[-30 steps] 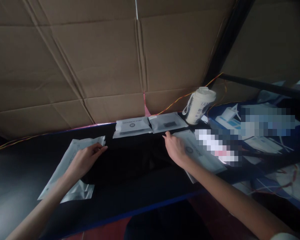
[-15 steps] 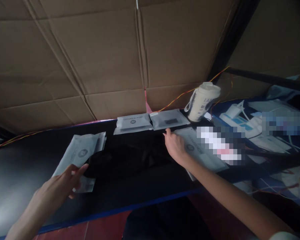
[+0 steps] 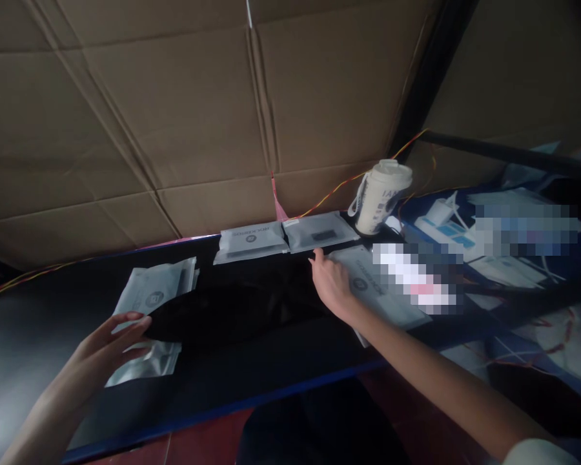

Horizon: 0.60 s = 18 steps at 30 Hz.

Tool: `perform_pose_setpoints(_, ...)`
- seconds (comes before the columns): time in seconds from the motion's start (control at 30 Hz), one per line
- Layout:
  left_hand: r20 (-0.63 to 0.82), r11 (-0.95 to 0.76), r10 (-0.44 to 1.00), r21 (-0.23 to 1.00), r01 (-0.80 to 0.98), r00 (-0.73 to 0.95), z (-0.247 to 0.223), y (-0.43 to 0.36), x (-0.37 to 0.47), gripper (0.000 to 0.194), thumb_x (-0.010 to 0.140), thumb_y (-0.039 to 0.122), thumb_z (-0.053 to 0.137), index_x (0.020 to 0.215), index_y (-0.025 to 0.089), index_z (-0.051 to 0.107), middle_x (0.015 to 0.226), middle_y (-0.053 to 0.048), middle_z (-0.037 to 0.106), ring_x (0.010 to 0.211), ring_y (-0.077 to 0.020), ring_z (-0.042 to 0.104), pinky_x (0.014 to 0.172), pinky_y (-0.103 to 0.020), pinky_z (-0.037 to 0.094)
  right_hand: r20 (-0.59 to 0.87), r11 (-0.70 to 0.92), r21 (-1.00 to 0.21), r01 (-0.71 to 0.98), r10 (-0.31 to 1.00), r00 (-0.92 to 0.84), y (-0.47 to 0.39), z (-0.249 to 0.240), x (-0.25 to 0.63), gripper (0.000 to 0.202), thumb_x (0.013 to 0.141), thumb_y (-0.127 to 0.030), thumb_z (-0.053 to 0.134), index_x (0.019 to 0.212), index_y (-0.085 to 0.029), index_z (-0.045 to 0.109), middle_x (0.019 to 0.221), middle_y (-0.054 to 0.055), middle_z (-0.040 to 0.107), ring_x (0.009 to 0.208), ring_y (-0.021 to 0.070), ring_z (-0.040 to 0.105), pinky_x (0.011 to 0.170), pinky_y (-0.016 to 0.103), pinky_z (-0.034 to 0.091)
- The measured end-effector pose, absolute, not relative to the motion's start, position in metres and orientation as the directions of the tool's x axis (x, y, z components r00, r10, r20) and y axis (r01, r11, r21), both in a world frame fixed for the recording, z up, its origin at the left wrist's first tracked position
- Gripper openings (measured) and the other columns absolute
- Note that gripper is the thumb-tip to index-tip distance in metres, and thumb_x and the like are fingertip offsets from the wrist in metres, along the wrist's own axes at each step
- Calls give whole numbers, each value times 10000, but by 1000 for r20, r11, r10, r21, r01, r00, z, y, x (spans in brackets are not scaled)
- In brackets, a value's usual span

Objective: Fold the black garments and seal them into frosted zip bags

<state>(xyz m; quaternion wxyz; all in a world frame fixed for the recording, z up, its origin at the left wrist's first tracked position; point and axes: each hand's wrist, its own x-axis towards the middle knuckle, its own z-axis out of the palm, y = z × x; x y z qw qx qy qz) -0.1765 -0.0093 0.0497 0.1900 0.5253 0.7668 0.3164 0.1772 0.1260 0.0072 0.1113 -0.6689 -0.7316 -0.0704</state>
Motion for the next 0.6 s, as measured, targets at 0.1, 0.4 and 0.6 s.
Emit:
perform_pose_setpoints(0.1,-127,277,863,928,249,-489,53,-6,-187,410,720,554,700,956,234,600,953,6,694,868,-159,669,733,-221,582,267,92,-41,995,961,-78,123,8,177,281,1004,-209,302,1200,-84,461,782,128,697,696,225,696,537,269,419)
perform_pose_setpoints(0.4,-250,307,838,951,39,-485,56,9,-174,646,396,480,898,934,218,653,772,41,703,690,-135,665,631,-171,569,318,120,-25,992,942,-106,122,8,176,242,967,-193,405,1183,-113,479,946,146,666,879,241,626,594,280,426)
perform_pose_setpoints(0.6,-258,427,834,861,274,-488,61,13,-158,687,480,669,780,984,230,621,669,38,688,642,-173,672,618,-247,562,452,195,12,981,874,-179,122,17,177,230,928,-156,456,1133,-104,545,1087,187,600,1024,303,525,832,413,418)
